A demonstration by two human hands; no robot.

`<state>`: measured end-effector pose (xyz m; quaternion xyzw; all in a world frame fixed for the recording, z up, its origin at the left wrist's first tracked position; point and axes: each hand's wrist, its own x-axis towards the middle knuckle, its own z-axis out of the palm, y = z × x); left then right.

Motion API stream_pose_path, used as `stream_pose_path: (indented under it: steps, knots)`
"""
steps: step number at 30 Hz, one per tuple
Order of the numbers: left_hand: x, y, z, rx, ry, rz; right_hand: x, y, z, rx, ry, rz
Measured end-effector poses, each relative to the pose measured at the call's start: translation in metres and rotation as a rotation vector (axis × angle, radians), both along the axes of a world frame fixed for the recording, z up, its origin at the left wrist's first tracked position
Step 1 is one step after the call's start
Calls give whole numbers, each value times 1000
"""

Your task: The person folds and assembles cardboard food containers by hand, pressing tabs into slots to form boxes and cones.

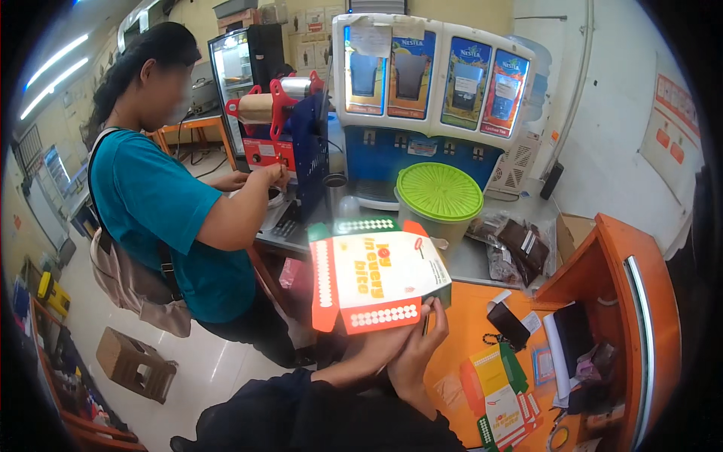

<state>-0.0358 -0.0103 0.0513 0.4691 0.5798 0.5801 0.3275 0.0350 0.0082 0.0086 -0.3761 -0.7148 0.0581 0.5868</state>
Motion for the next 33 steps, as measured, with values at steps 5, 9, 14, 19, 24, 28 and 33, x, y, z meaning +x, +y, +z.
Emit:
stream_pose_path:
  steps: [5, 9, 14, 19, 24, 28, 33]
  knots:
    - [-4, 5, 10, 51, -463, 92, 54, 24, 8, -35, 134, 145]
    - [-35, -11, -16, 157, -504, -198, 87, 65, 28, -533, 495, 466]
    - [-76, -12, -41, 73, -614, -432, 93, 59, 23, -743, 666, 746]
    - [-45, -18, -45, -57, -979, -266, 77, 44, 24, -552, 404, 543]
    - [-52, -8, -26, 4, -871, -254, 67, 34, 23, 94, 181, 282]
    - [-63, -1, -38, -93, -904, -312, 72, 20, 41, 348, -119, 417]
    - [-81, -31, -32, -32, -724, -285, 54, 27, 39, -101, -23, 670]
